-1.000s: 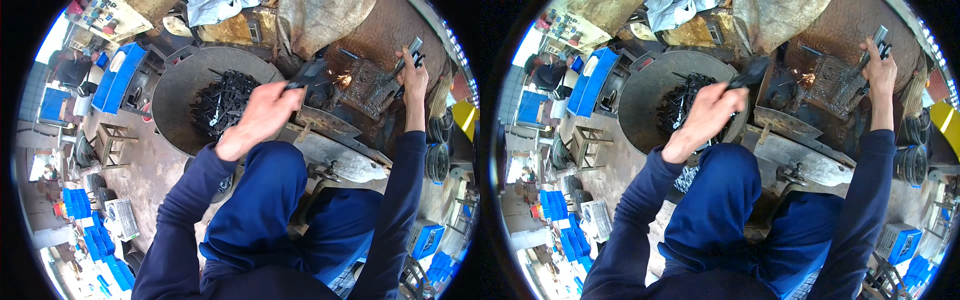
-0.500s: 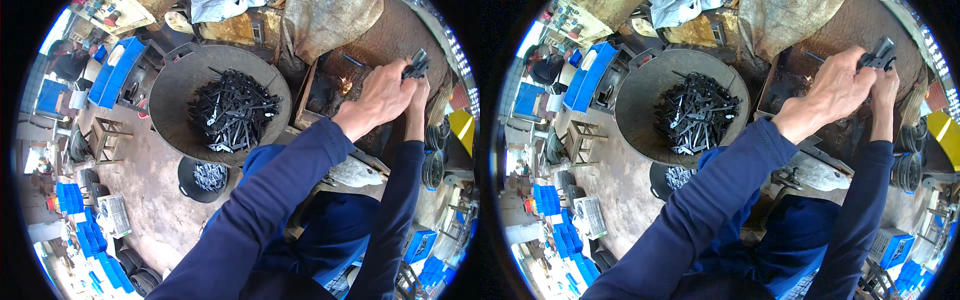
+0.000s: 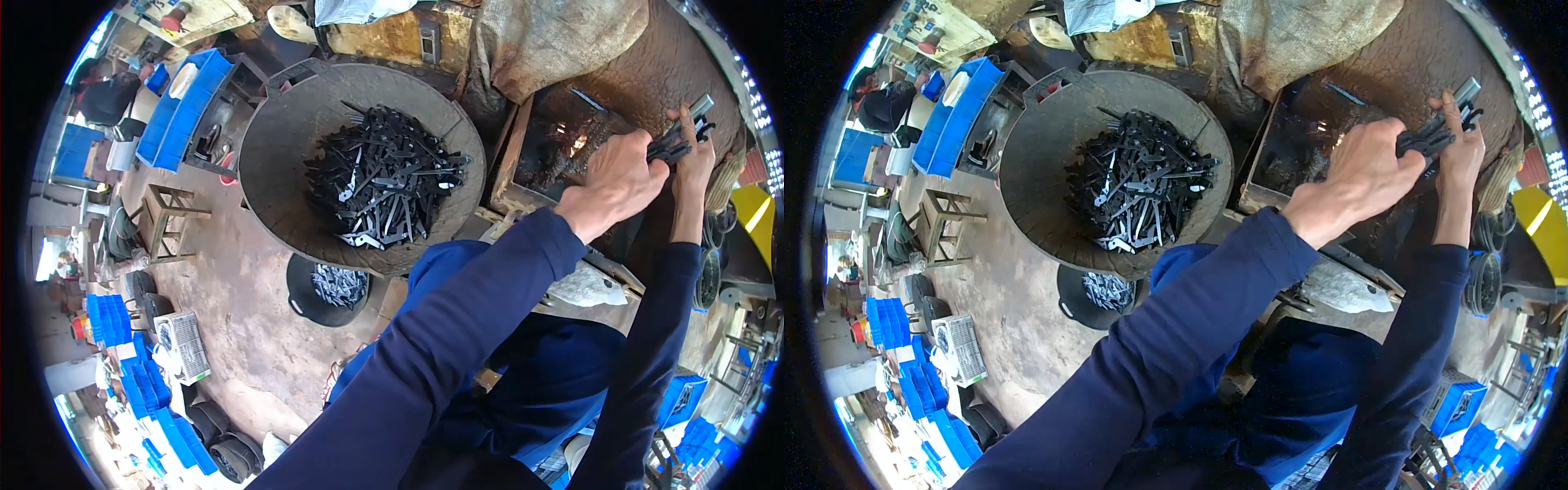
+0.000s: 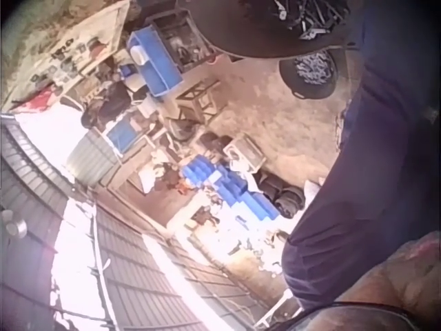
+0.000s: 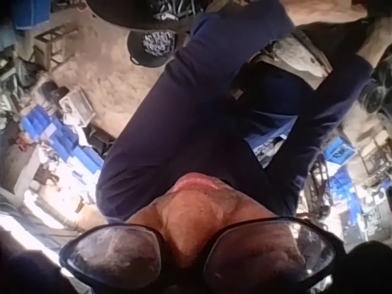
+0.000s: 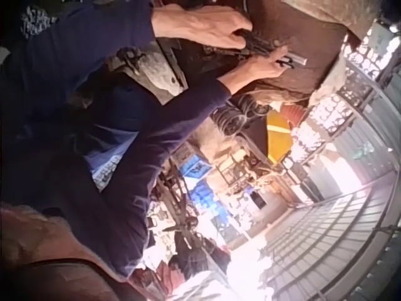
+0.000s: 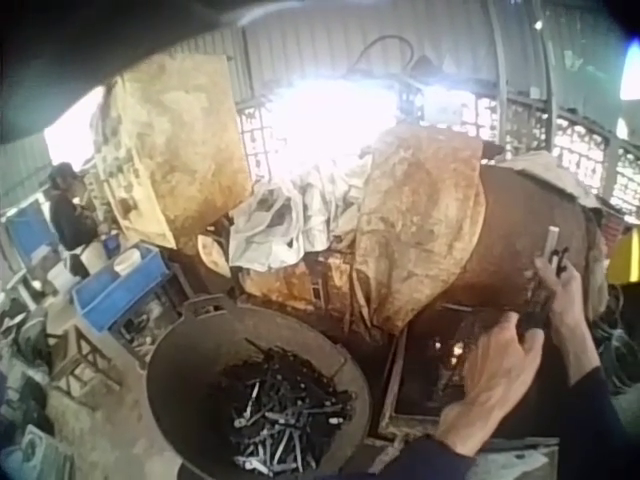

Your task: Picking small metal components from a large bin and assembling them using a workstation fixture.

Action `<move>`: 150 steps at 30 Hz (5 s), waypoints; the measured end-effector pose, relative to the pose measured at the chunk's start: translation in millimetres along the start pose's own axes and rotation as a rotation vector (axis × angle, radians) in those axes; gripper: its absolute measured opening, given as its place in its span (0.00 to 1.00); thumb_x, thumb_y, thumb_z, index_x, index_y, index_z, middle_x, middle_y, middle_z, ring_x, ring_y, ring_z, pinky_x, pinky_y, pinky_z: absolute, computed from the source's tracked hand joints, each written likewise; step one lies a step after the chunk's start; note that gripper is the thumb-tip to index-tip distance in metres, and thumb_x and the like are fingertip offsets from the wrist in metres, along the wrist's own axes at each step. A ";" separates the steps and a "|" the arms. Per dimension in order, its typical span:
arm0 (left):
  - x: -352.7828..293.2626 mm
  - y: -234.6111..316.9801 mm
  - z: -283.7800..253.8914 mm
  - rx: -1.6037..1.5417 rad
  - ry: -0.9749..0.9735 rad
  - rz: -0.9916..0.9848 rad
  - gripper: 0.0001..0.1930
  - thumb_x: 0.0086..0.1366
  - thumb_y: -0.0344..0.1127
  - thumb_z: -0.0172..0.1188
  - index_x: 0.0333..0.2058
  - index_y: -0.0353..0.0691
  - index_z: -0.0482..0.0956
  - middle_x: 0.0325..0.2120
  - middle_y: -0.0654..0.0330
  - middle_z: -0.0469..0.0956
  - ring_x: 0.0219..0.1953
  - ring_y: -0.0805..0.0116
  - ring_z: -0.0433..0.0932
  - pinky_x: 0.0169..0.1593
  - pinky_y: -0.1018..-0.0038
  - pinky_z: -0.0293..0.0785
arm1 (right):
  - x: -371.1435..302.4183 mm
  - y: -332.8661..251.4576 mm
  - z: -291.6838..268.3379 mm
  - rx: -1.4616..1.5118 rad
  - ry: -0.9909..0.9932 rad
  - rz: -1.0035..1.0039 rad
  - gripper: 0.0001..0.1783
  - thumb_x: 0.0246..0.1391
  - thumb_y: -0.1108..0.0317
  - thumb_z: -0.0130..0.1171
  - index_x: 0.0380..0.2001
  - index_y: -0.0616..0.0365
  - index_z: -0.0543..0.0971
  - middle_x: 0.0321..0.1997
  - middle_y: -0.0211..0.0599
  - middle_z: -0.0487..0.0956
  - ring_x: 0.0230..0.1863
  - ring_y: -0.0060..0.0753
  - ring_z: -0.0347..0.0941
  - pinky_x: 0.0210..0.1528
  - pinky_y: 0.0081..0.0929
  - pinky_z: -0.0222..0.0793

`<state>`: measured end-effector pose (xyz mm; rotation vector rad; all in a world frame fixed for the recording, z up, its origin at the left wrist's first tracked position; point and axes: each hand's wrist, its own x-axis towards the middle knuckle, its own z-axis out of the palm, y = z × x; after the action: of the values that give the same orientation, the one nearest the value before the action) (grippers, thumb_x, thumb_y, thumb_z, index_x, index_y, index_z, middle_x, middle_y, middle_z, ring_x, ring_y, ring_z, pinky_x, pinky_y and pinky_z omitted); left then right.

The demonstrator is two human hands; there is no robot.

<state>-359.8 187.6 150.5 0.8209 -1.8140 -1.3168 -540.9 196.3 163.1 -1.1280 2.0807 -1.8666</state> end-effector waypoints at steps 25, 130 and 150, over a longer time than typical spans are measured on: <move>10.5 -1.1 16.2 -0.076 -0.037 -0.013 0.16 0.54 0.40 0.55 0.33 0.31 0.79 0.33 0.35 0.78 0.40 0.39 0.77 0.47 0.49 0.72 | 15.5 20.9 -7.9 0.095 -0.074 0.123 0.17 0.61 0.55 0.63 0.38 0.61 0.84 0.23 0.19 0.73 0.23 0.10 0.63 0.24 0.16 0.54; 29.6 -93.8 -24.0 0.292 -0.570 -0.168 0.20 0.66 0.33 0.57 0.55 0.32 0.76 0.33 0.61 0.80 0.33 0.75 0.73 0.39 0.75 0.70 | -134.3 -22.5 -104.0 0.960 0.130 0.779 0.12 0.67 0.63 0.52 0.43 0.62 0.71 0.38 0.41 0.76 0.41 0.44 0.78 0.49 0.48 0.80; 25.7 -87.0 -21.3 0.515 -0.545 0.340 0.18 0.65 0.32 0.56 0.52 0.30 0.76 0.44 0.51 0.81 0.38 0.60 0.80 0.44 0.70 0.73 | -147.8 -29.8 -109.1 0.912 0.014 0.697 0.07 0.65 0.64 0.56 0.35 0.56 0.74 0.23 0.25 0.69 0.17 0.17 0.58 0.21 0.22 0.55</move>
<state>-348.8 132.5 76.2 0.3803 -2.6536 -0.9083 -482.5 372.9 159.5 -0.1381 1.0945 -2.0054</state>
